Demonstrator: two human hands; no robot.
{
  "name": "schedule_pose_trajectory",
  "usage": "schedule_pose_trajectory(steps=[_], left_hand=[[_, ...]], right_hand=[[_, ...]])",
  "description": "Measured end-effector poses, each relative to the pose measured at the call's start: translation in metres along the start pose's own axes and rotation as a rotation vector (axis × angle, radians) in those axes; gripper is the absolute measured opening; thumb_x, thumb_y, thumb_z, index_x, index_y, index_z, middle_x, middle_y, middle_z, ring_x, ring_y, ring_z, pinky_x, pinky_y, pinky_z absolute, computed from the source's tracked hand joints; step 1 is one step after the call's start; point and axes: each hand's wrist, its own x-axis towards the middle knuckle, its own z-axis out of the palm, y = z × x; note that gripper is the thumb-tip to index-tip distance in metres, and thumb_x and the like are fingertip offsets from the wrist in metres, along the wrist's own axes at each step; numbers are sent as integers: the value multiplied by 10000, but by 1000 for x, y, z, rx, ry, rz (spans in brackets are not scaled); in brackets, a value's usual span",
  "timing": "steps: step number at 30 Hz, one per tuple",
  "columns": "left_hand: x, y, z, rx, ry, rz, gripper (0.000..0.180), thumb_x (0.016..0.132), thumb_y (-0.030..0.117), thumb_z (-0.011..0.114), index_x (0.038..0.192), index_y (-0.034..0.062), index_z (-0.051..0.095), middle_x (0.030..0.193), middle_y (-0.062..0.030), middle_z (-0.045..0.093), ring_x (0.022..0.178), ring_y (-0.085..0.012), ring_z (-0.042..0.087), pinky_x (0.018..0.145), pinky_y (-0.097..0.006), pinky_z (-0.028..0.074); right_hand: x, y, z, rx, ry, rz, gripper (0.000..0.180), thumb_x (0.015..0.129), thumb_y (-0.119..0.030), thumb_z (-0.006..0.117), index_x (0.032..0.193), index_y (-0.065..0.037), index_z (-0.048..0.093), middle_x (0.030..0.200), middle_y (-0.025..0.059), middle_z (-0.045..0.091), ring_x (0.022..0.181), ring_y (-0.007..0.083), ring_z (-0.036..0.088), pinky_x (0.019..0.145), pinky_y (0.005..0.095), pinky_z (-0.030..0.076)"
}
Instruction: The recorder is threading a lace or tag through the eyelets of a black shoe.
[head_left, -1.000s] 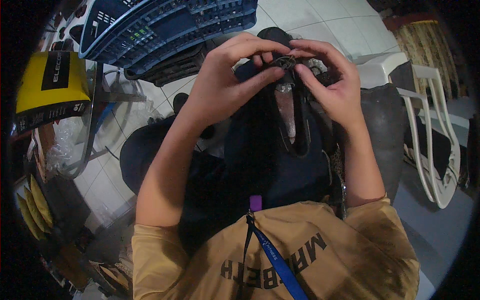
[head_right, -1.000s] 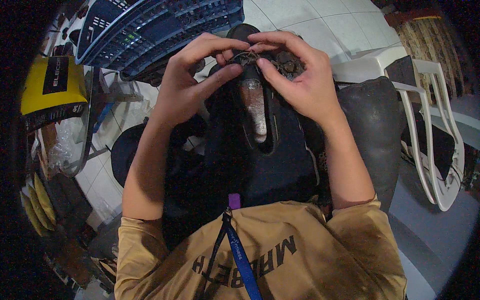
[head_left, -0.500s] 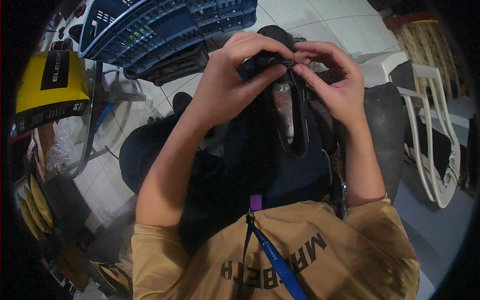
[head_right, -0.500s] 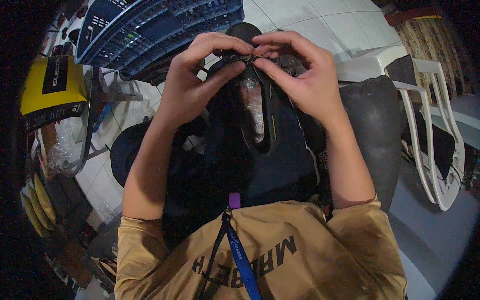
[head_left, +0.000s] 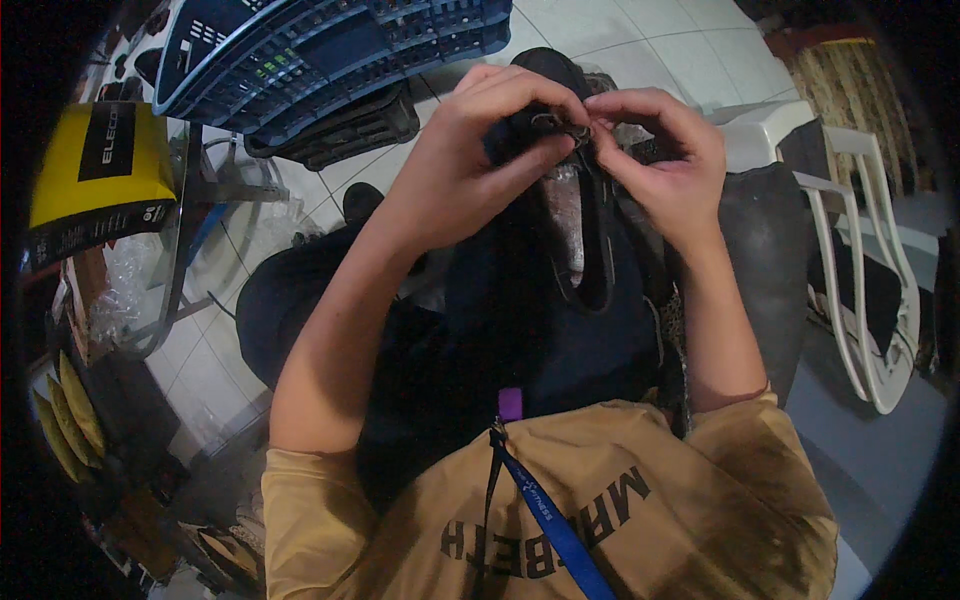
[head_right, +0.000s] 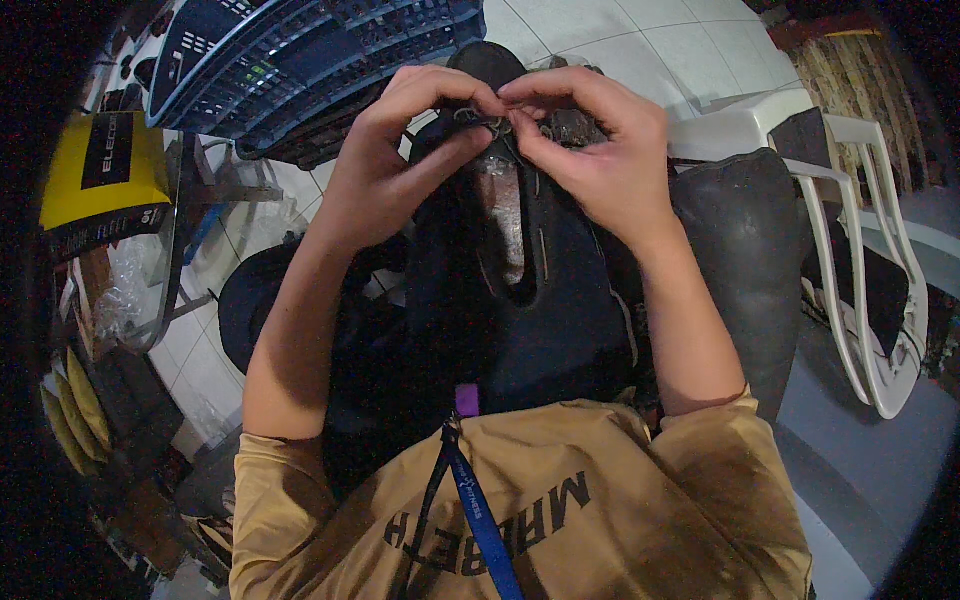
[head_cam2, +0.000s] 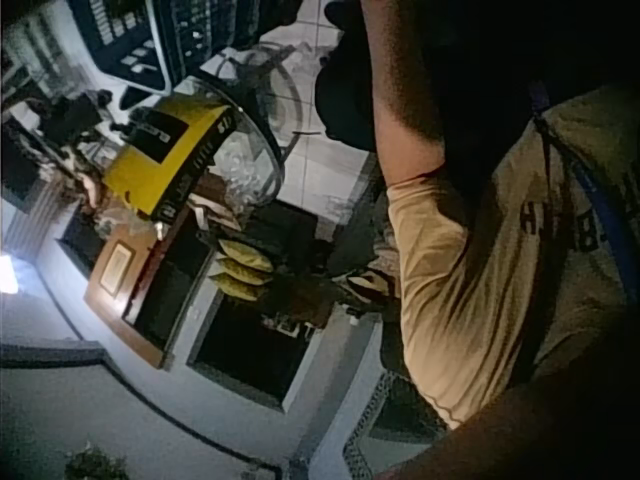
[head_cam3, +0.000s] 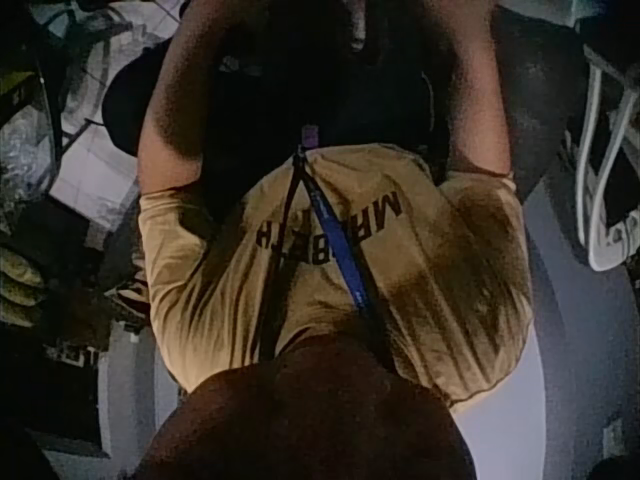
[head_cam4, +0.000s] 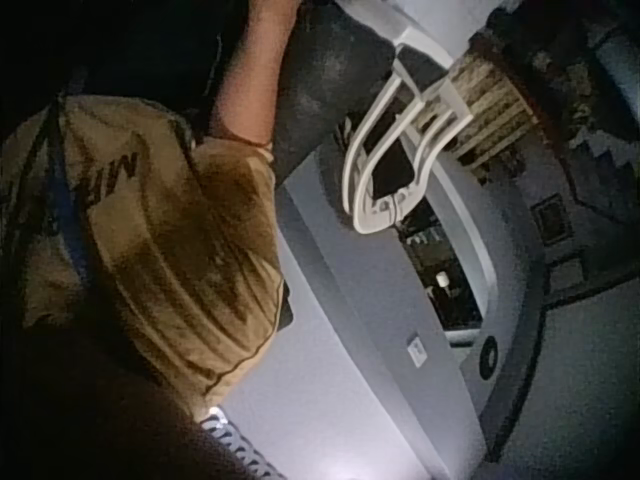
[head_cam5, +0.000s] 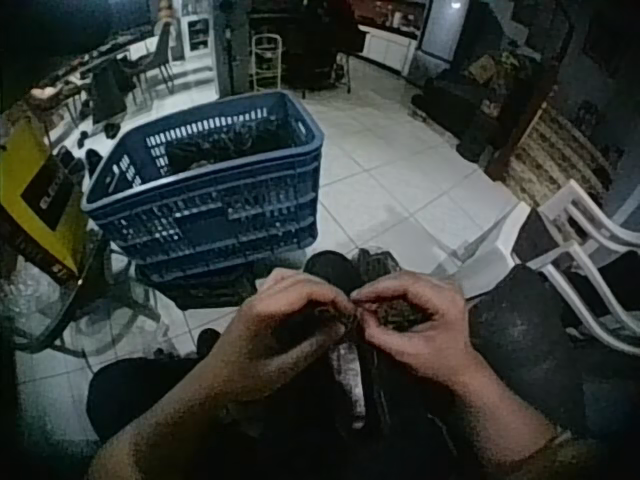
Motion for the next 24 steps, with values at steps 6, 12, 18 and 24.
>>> schedule_pose_trajectory(steps=[6,12,18,24], left_hand=[[-1,3,0,13,14,-8,222,955,33,790,1173,44,751,1197,-58,750,1176,-226,648,1068,-357,466],[-2,7,3,-65,36,-76,237,955,26,780,1189,49,756,1200,-37,750,1148,-213,641,1058,-349,464],[-2,2,-2,-20,38,-56,202,958,45,777,1160,50,772,1200,-32,752,1162,-195,633,1083,-348,446],[-4,2,-2,-88,1,-129,184,978,62,762,1161,42,768,1201,-32,752,1184,-180,628,1097,-339,439]], right_hand=[[0,2,0,-110,25,-158,248,867,23,830,1106,-45,815,1010,72,809,941,172,786,858,295,605],[3,0,6,-216,98,-291,241,837,48,824,1056,-44,784,995,93,788,906,242,775,825,332,602],[11,9,5,-270,87,-416,268,788,12,864,1031,-58,774,1003,83,768,927,259,756,795,354,599],[11,15,1,-336,60,-458,261,789,-58,903,1022,-72,786,1068,77,762,927,265,757,777,359,605]])
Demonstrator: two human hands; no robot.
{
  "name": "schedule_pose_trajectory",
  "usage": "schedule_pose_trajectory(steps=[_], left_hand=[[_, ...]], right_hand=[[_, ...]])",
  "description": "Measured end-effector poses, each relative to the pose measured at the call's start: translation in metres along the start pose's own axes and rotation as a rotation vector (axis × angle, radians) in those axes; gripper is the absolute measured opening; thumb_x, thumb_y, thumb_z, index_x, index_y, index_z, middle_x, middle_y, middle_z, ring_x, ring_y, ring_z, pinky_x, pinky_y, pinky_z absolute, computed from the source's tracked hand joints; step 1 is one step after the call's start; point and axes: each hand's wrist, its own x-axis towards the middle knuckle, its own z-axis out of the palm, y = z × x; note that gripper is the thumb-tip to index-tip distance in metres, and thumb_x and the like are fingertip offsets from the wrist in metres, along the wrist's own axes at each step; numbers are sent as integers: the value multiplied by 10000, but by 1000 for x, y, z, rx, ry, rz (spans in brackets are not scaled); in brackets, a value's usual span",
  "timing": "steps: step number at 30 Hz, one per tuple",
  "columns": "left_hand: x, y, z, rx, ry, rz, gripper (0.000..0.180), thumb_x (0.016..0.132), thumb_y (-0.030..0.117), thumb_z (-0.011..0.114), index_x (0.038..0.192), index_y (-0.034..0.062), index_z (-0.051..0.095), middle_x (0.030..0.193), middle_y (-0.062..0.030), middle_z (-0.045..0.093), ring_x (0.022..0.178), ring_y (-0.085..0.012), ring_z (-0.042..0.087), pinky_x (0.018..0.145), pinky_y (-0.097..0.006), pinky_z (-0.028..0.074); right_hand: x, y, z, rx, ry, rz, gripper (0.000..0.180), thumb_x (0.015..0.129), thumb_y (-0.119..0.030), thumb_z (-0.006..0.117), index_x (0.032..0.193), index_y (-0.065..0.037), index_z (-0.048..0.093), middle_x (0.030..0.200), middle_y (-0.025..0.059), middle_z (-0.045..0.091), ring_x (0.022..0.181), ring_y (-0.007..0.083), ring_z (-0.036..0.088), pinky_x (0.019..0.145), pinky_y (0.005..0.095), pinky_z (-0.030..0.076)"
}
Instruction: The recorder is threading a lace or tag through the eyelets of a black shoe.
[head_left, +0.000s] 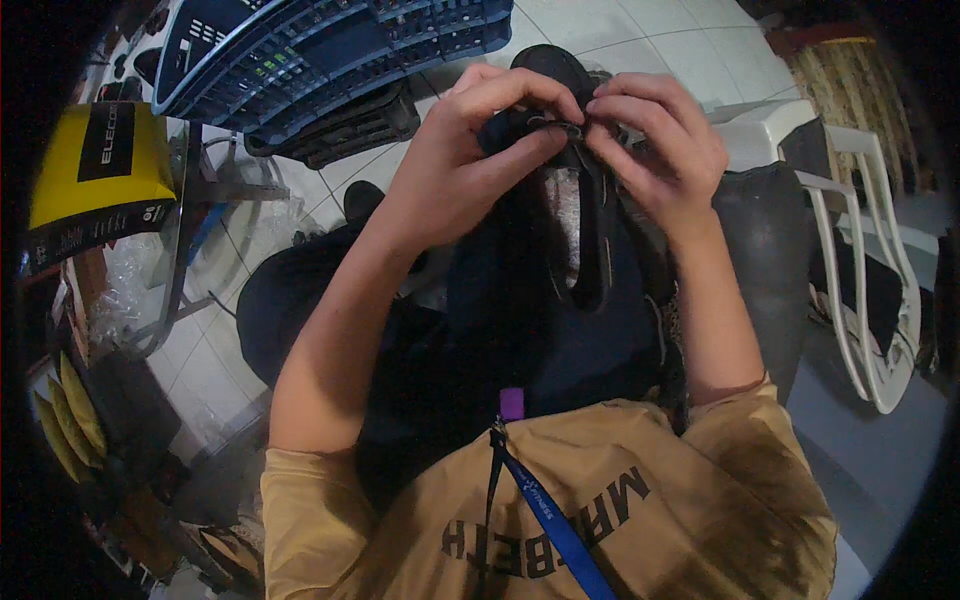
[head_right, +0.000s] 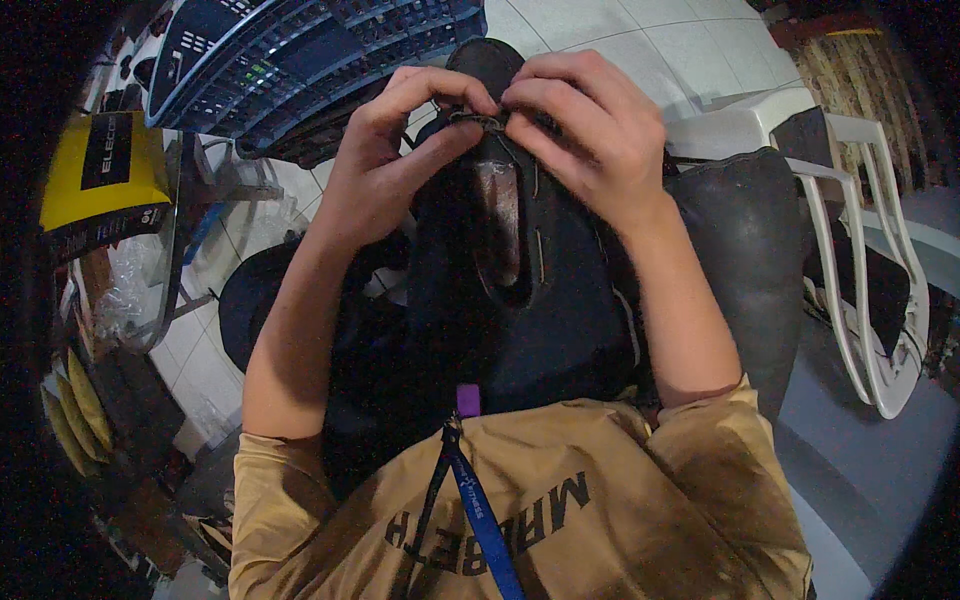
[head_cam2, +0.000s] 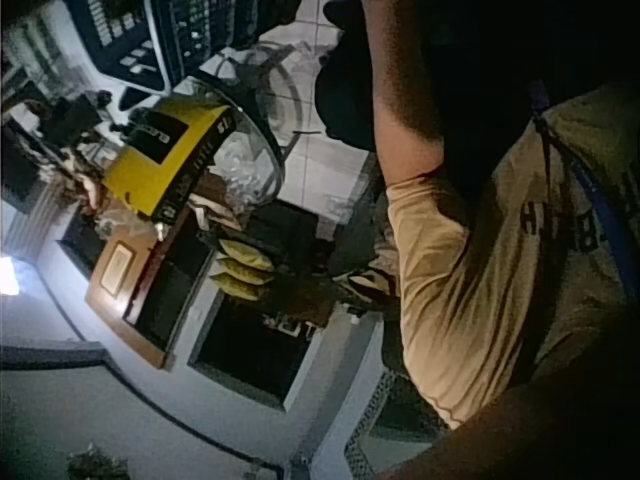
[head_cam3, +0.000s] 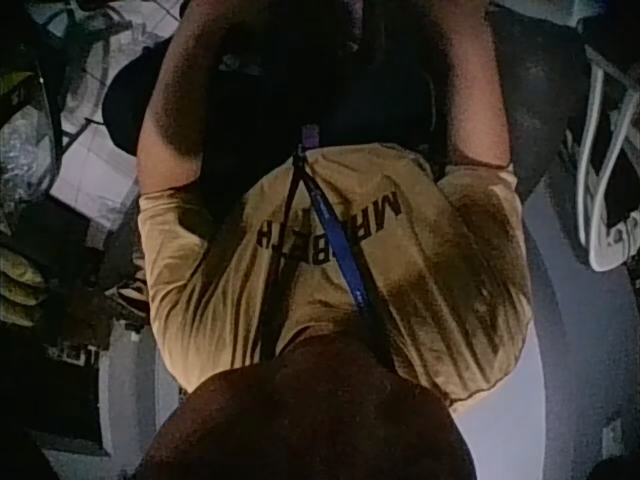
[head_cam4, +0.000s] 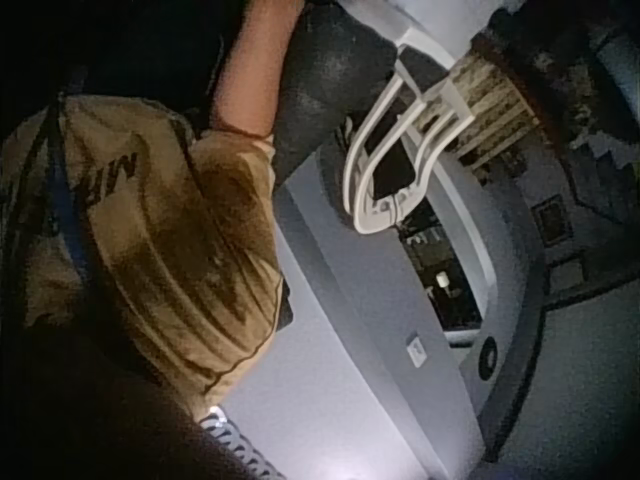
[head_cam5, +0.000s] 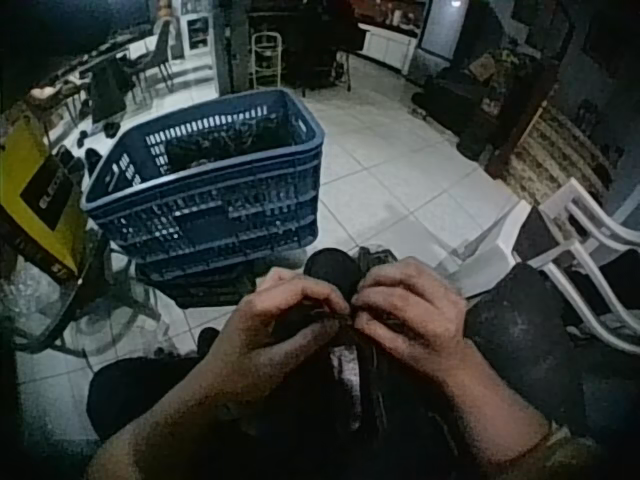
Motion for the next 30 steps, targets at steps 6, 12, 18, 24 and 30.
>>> schedule_pose_trajectory(steps=[6,12,18,24,30], left_hand=[[-3,-4,3,-53,-14,-18,196,995,69,757,1187,32,763,1202,-41,752,1215,-181,633,1117,-342,441],[-5,-7,3,19,2,13,242,992,76,774,1230,30,774,1236,-64,766,1231,-199,652,1117,-355,457],[-1,-4,-5,62,47,69,247,951,37,818,1199,35,819,1192,-87,804,1145,-211,720,1040,-353,533],[-1,-5,-17,101,81,42,252,906,9,853,1155,44,838,1125,-78,819,1060,-192,751,941,-331,579],[-1,-1,-22,205,58,26,256,869,29,881,1118,40,819,1069,-79,802,995,-206,731,898,-350,564]], right_hand=[[9,16,-1,-30,-39,-88,265,797,-65,902,1036,-91,792,1093,71,765,914,250,764,767,357,613],[8,14,4,117,-130,90,243,812,-31,863,1044,-67,800,1105,70,791,1016,260,763,858,371,617],[2,12,-8,142,-180,147,295,871,25,763,1127,-91,850,1222,69,813,1136,299,745,990,408,595],[-10,-2,-15,78,-178,220,282,904,-11,759,1159,-94,846,1272,83,801,1239,301,706,1075,429,549],[-21,-38,-11,145,-37,561,399,886,-155,874,1264,-72,781,1279,123,728,1208,287,689,1050,392,534]])
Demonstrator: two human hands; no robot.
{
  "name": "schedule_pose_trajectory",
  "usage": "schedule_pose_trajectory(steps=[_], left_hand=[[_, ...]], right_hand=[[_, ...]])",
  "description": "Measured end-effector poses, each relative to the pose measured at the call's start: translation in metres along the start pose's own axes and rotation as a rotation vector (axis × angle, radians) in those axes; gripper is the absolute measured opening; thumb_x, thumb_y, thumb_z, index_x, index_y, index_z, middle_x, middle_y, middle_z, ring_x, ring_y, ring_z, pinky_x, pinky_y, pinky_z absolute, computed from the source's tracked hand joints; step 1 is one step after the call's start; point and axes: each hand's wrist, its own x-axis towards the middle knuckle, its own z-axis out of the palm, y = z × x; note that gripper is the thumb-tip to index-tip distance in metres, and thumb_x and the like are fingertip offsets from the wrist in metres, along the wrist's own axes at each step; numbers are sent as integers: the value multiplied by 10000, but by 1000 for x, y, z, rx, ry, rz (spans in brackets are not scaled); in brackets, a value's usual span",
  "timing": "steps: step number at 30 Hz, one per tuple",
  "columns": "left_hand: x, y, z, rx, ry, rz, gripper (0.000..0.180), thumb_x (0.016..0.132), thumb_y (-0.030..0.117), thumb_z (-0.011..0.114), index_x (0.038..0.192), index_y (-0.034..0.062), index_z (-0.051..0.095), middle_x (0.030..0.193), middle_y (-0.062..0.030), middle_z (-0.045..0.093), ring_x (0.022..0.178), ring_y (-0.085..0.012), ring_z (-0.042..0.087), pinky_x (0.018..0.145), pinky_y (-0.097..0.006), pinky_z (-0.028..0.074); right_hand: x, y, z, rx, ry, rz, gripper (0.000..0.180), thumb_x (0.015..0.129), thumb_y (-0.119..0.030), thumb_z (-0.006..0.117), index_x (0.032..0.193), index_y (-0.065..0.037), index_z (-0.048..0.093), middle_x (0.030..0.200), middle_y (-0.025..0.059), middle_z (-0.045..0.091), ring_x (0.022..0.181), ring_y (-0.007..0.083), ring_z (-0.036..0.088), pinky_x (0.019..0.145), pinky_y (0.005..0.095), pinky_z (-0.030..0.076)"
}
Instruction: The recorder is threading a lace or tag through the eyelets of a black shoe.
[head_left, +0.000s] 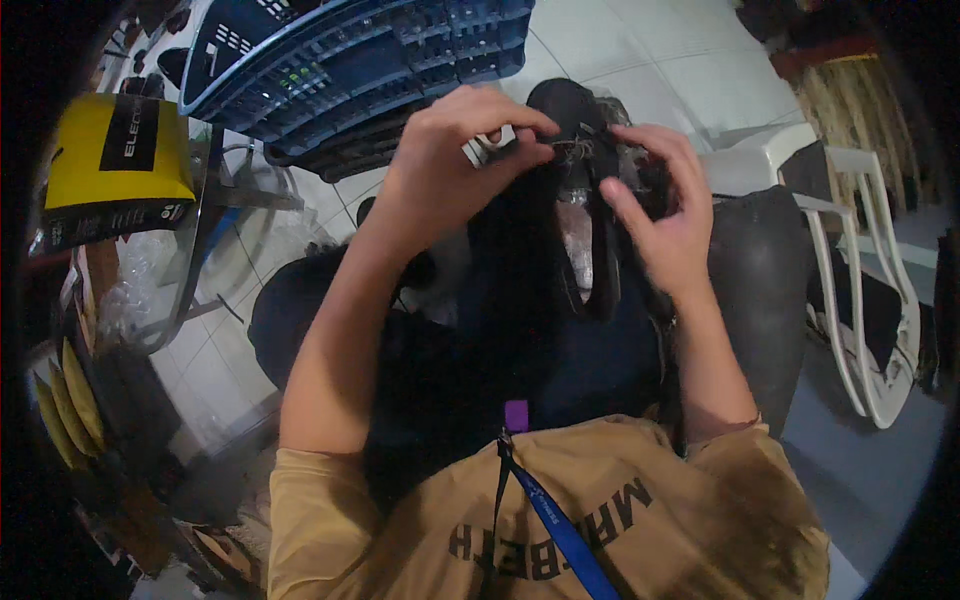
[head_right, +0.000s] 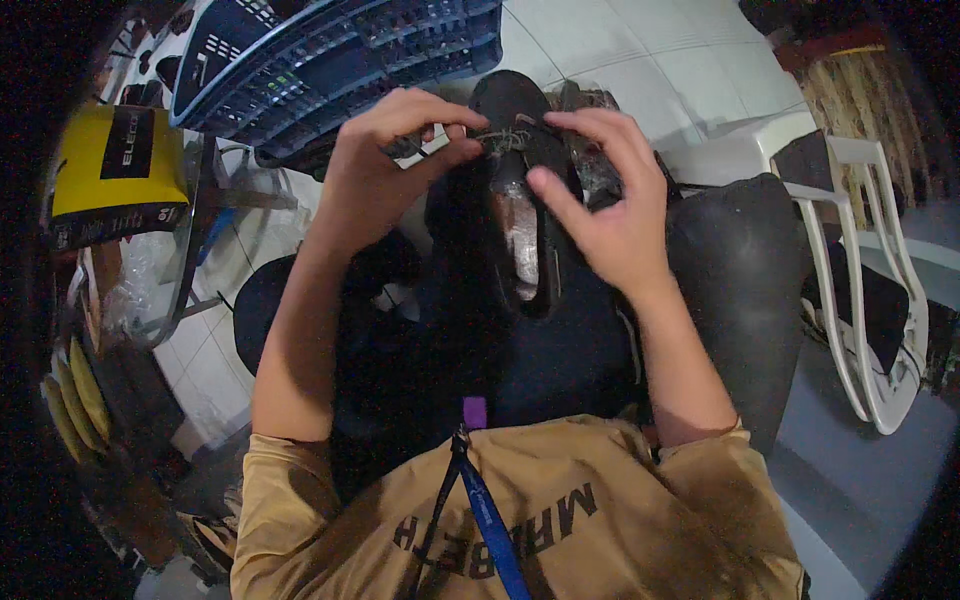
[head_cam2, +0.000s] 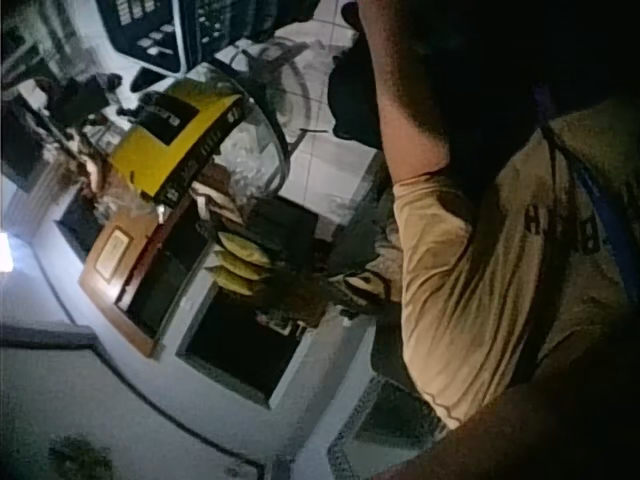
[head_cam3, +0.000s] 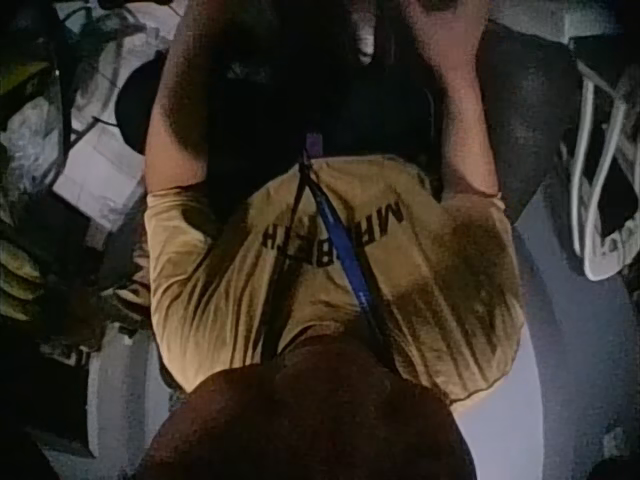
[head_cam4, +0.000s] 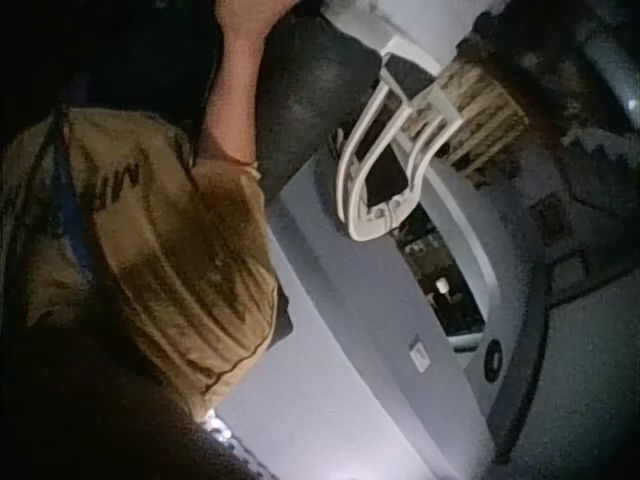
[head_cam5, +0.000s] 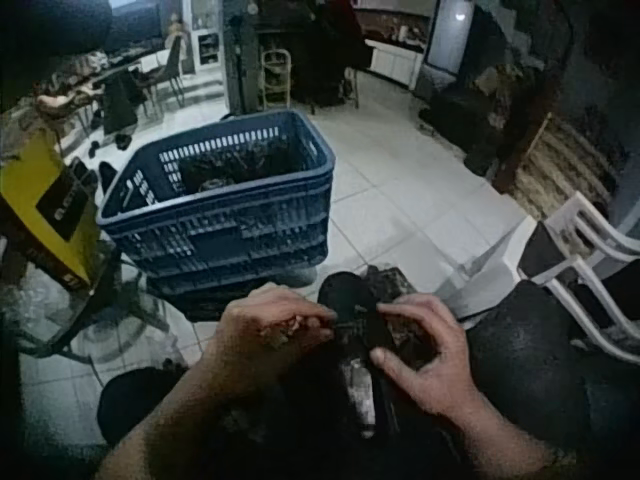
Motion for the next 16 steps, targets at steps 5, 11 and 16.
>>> schedule_pose_trajectory(steps=[5,11,16], left_hand=[[1,-4,1,87,8,57,233,860,38,887,1075,37,799,1042,-95,785,1019,-260,725,920,-376,554],[-1,-5,7,-44,82,80,232,843,32,902,1043,34,784,1026,-83,782,1016,-275,723,924,-386,551],[-6,2,3,-153,22,-98,224,851,62,914,1045,62,804,1030,-81,803,1029,-236,733,973,-383,538]], right_hand=[[-9,-12,3,-50,-61,-44,572,778,-210,967,1285,-61,749,1240,145,657,1192,316,650,1049,419,525],[1,-11,8,16,-68,-43,574,819,-212,930,1333,-66,722,1315,150,646,1221,320,642,1051,413,518],[8,-10,24,-65,-77,-85,636,846,-252,903,1420,-103,671,1474,154,596,1396,355,548,1190,509,422]])
